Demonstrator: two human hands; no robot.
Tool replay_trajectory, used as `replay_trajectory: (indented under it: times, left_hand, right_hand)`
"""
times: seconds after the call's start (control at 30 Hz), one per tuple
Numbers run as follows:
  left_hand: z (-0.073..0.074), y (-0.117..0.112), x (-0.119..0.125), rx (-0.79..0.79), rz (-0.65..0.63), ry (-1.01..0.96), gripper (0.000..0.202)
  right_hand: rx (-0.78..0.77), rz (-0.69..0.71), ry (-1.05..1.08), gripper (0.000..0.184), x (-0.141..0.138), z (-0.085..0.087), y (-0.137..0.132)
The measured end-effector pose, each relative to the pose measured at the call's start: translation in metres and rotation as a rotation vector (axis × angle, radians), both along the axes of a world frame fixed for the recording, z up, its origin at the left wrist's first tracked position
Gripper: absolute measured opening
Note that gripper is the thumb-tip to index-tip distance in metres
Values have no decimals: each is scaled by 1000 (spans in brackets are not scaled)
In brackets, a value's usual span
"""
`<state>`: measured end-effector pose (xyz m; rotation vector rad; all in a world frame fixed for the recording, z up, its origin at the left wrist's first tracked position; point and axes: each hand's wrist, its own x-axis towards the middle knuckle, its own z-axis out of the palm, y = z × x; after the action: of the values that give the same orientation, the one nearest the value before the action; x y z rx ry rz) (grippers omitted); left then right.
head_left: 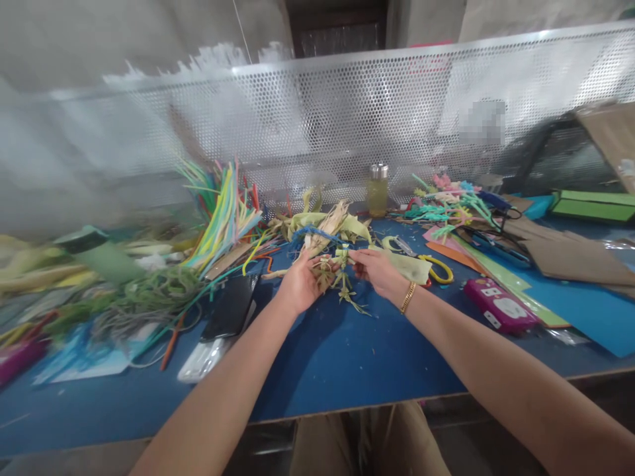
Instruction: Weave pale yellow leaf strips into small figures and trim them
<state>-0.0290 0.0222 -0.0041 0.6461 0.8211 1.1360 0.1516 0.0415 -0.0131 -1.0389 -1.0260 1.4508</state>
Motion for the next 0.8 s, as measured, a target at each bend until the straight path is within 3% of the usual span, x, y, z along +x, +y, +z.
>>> replay_trajectory:
  times: [0.2,0.4,0.53,0.8]
  left_hand:
    - [5,-3,-4,49,-16,-26,51]
    - [2,-1,-3,97,-7,-29,27]
    - [-3,-2,-1,166,18,9,33]
    - [6,-4,-4,87,101,-102,26]
  right_hand:
    - [7,-95,-53,23,7,1,8]
    - [20,-69,-24,26,7,3,5]
    - [28,-98,-14,27,8,5,5]
    - [11,-159,48,27,15,12,6]
